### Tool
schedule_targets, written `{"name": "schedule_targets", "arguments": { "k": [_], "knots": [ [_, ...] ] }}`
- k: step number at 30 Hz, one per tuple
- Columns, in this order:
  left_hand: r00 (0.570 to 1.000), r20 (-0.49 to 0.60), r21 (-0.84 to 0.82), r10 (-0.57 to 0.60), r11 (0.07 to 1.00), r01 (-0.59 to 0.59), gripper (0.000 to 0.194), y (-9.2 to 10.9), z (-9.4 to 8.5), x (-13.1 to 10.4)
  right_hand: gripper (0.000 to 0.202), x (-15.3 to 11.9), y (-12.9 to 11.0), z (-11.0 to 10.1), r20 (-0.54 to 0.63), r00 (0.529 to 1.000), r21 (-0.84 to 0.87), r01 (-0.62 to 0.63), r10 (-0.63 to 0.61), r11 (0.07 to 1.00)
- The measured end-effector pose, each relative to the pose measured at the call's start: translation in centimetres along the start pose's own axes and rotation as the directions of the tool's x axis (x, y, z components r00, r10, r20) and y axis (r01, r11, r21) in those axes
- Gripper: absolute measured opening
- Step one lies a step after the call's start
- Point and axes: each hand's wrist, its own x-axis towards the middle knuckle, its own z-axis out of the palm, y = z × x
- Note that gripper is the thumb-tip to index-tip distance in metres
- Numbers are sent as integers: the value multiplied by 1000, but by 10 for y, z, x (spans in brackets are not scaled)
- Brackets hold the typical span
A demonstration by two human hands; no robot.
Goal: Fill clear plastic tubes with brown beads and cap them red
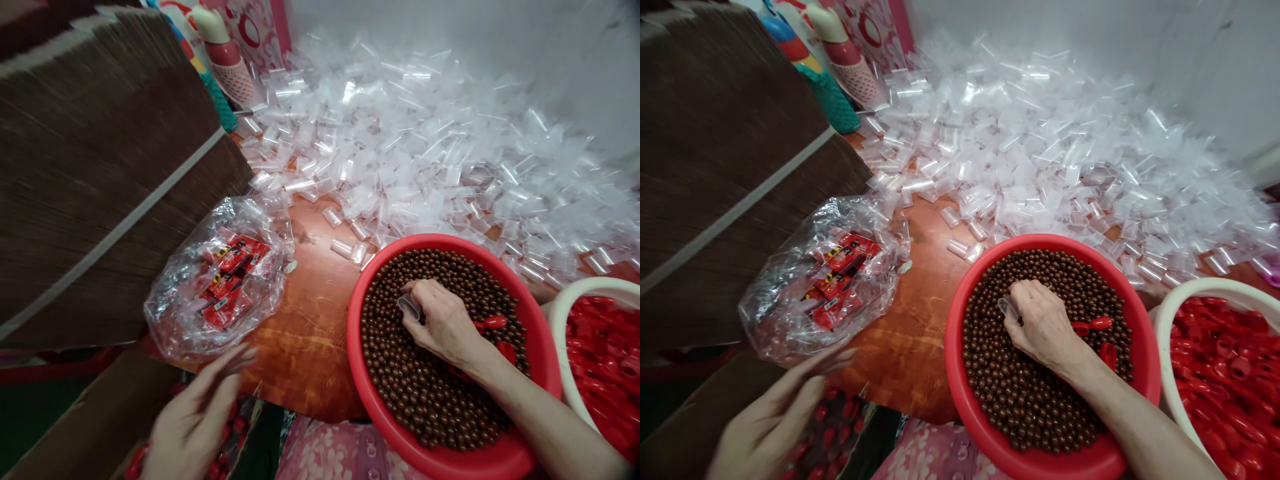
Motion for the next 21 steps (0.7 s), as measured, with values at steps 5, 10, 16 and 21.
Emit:
{"name": "schedule_targets", "arguments": {
  "k": [5, 10, 16, 21],
  "knots": [
    [859, 80, -111, 506, 860, -497, 27, 60, 82, 45, 19, -3, 0, -1, 77, 996, -183, 62, -48, 981],
    [725, 143, -218, 674, 736, -641, 46, 75, 132, 61, 58, -13, -1, -6, 186, 970, -213, 195, -156, 958],
    [728, 171, -309, 664, 738, -600, 60, 64, 136, 62, 38, -8, 1, -15, 268, 951, -134, 197, -156, 971],
    [745, 173, -346, 644, 748, -567, 59, 64, 137, 62, 24, -6, 6, -16, 280, 951, -291, 216, -133, 932]
  ]
}}
